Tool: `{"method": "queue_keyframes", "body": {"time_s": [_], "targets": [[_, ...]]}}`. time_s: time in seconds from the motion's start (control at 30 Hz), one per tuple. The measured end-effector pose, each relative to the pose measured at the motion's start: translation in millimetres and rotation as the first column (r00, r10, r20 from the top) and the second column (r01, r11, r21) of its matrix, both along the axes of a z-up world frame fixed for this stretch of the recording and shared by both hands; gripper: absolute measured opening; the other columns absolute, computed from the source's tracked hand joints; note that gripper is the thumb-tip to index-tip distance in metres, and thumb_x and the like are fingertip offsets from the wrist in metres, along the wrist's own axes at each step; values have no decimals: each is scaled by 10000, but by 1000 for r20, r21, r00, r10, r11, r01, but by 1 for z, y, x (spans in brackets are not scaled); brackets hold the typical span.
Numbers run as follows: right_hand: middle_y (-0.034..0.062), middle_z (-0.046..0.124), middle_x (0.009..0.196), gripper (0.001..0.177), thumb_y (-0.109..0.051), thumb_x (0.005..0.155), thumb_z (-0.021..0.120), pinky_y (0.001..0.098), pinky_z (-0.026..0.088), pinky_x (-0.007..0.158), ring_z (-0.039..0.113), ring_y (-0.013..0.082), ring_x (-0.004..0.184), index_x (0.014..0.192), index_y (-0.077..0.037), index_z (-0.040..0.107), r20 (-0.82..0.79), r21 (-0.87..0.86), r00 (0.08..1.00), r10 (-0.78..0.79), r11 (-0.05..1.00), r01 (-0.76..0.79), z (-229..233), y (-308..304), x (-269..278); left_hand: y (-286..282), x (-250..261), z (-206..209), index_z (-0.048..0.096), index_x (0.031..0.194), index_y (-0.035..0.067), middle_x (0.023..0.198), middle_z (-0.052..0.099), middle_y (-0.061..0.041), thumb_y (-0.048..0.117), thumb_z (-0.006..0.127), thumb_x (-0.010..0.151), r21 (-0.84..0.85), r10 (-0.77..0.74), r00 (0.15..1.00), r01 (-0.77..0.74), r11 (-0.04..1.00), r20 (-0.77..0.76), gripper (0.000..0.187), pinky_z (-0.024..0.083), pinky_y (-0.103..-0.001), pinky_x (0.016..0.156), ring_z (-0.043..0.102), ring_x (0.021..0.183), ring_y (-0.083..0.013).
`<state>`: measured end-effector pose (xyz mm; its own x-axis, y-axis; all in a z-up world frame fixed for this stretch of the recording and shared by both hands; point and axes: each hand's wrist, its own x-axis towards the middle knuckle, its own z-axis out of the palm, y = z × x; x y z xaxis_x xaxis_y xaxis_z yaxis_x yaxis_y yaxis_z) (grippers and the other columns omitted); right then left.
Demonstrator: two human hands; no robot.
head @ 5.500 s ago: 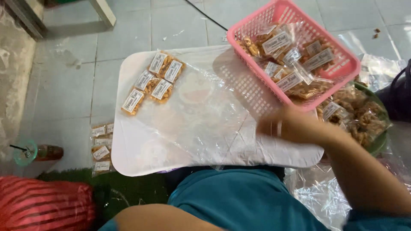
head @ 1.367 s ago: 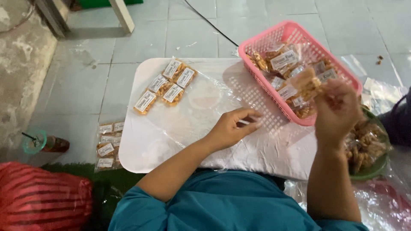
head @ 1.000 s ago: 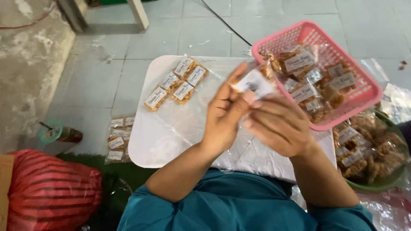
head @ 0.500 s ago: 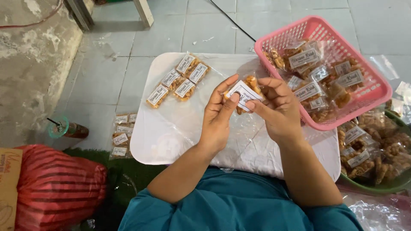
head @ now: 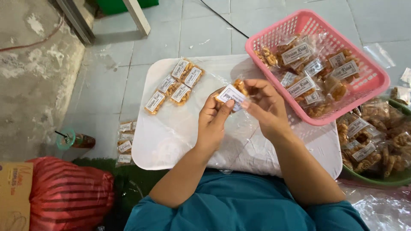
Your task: Package small snack items into individual plastic bags and arrange them on a tray
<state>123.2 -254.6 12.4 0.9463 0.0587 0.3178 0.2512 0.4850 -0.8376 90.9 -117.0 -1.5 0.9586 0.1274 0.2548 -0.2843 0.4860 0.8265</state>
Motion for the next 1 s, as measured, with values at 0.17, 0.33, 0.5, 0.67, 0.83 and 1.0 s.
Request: {"method": "queue_keyframes", "body": {"time_s": [0.17, 0.33, 0.5, 0.67, 0.83, 1.0], "targets": [[126, 603, 1120, 525, -253, 890, 755, 309, 541, 837, 595, 174, 982, 1306, 44, 633, -1, -87, 1000, 26, 996, -26, -6, -4, 3, 5, -8, 18, 537, 1430, -37, 1200, 692, -181, -3, 589, 1024, 161, -47, 999, 45, 986, 10, 410, 555, -401, 992, 656, 1109, -207], [179, 589, 1130, 332, -14, 811, 836, 299, 489, 866, 558, 216, 1002, 1124, 41, 741, 16, -187, 999, 48, 981, -44, -8, -4, 6, 20, -10, 22, 381, 1574, 67, 1116, 694, -188, 52, 582, 1027, 634, -25, 1000, 15, 773, 7, 583, 553, -433, 952, 622, 1022, -207], [152, 718, 1029, 380, 88, 773, 828, 261, 575, 807, 702, 156, 901, 1132, 82, 704, -91, -163, 989, 116, 978, -130, -7, -9, 6, 31, -12, 47, 273, 1625, 145, 1006, 693, -237, 106, 547, 1041, 817, -55, 998, 30, 575, 2, 646, 546, -497, 889, 670, 934, -370], [103, 745, 1021, 452, 42, 743, 875, 243, 563, 832, 682, 128, 950, 1169, 45, 723, -29, -318, 987, 160, 934, -161, -8, -8, 4, 42, -7, 48, 170, 1639, 90, 969, 693, -270, 96, 516, 1041, 941, -146, 988, -2, 340, 55, 690, 505, -549, 901, 663, 935, -489], [136, 733, 967, 382, 94, 771, 846, 217, 586, 729, 685, 142, 869, 1130, 69, 717, -126, -209, 989, 73, 973, -99, -21, -2, 9, 41, -9, 46, 159, 1645, 105, 1150, 706, -299, 48, 607, 988, 724, -87, 995, 95, 683, -48, 797, 584, -497, 911, 726, 985, -412], [140, 713, 990, 441, 53, 786, 850, 215, 599, 687, 681, 145, 863, 1192, 56, 678, -171, -158, 985, 32, 986, -59, -30, -2, 13, 39, -1, 5, 393, 1576, 130, 1084, 743, -154, 59, 845, 828, 421, 17, 993, 33, 906, -114, 877, 606, -339, 895, 723, 957, -203]]}}
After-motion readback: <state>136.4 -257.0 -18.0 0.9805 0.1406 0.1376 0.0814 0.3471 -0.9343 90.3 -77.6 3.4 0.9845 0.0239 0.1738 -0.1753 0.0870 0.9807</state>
